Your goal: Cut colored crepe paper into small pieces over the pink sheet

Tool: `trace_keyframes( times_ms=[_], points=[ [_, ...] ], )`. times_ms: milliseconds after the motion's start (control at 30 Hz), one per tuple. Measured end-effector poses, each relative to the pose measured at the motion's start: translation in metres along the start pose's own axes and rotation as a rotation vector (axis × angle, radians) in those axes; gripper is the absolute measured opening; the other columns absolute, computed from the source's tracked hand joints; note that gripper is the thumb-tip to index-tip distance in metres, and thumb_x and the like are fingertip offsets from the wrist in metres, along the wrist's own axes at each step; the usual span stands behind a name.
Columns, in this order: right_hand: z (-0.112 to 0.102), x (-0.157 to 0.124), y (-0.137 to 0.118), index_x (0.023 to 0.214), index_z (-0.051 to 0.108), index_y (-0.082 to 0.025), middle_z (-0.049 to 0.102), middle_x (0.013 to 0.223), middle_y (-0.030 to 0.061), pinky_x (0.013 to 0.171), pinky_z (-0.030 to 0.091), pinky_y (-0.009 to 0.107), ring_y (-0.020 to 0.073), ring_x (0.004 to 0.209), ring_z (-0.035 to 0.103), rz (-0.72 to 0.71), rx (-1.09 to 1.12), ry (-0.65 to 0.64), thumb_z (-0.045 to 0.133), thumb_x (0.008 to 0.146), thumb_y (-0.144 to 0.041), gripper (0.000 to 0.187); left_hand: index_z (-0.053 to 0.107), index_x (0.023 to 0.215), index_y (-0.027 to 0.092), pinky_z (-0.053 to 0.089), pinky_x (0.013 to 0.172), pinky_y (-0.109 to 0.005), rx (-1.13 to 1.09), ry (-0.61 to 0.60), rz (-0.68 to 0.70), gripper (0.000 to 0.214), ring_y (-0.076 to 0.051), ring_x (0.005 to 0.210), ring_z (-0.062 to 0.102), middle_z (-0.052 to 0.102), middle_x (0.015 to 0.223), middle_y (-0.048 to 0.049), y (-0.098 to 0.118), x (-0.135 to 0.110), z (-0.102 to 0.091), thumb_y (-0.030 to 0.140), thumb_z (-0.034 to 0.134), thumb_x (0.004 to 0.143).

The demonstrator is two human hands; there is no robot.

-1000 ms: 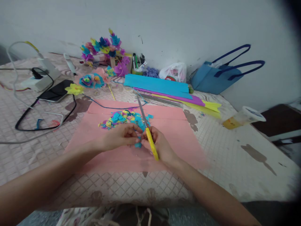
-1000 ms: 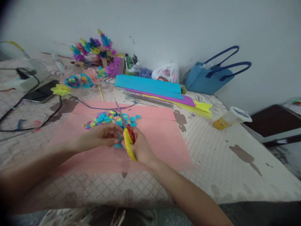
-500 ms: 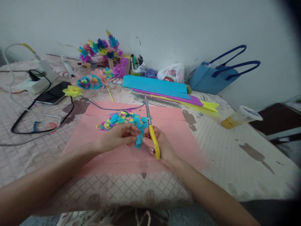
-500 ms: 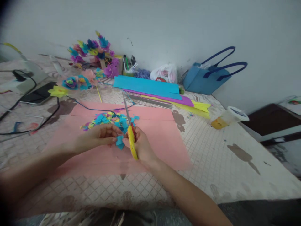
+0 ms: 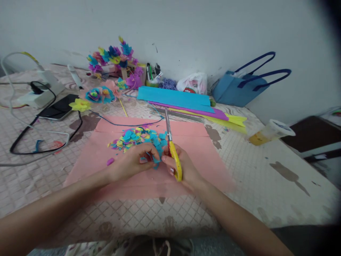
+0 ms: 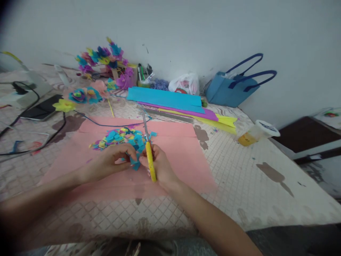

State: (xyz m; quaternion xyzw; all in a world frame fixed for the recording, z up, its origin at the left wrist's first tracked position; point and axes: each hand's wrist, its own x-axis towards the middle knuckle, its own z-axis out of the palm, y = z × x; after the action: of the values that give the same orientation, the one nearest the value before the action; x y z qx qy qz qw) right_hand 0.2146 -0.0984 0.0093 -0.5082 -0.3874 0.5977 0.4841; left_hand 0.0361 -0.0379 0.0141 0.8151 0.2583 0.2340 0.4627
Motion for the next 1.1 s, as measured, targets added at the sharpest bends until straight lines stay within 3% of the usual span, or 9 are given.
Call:
trace_keyframes(
  times_ms=[600,800,1100],
  points=[
    [0.000,-0.001,-0.001,0.083,0.049,-0.021,0.048,0.064,-0.0091,0.032,0.032,0.016,0.0025,0.038,0.037,0.030,0.005,-0.006,0.076,0.062,-0.034,0.036,0.061,0.083,0.015,0.046,0.072,-0.030,-0.398,-0.024,-0.223,0.013,-0.017,0.079,0.060,0.064,0.081,-0.0030,0.001,0.002,0.004,0.029,0.063,0.083],
    [-0.001,-0.001,-0.002,0.083,0.049,-0.021,0.049,0.065,-0.0089,0.033,0.033,0.016,0.0020,0.037,0.038,0.024,0.010,-0.004,0.075,0.064,-0.034,0.035,0.062,0.092,0.017,0.046,0.079,-0.032,-0.481,-0.066,-0.195,0.015,-0.018,0.087,0.061,0.065,0.091,-0.0032,-0.006,0.002,0.003,0.023,0.067,0.080],
    [-0.001,-0.005,-0.009,0.080,0.045,-0.022,0.044,0.060,-0.0098,0.036,0.035,0.017,0.0028,0.038,0.035,-0.045,-0.049,0.004,0.074,0.070,-0.045,0.038,0.059,0.083,0.017,0.047,0.080,-0.035,-0.421,-0.074,-0.158,0.012,-0.019,0.083,0.063,0.067,0.083,-0.0042,0.004,0.003,-0.004,0.029,0.059,0.087]
  ],
)
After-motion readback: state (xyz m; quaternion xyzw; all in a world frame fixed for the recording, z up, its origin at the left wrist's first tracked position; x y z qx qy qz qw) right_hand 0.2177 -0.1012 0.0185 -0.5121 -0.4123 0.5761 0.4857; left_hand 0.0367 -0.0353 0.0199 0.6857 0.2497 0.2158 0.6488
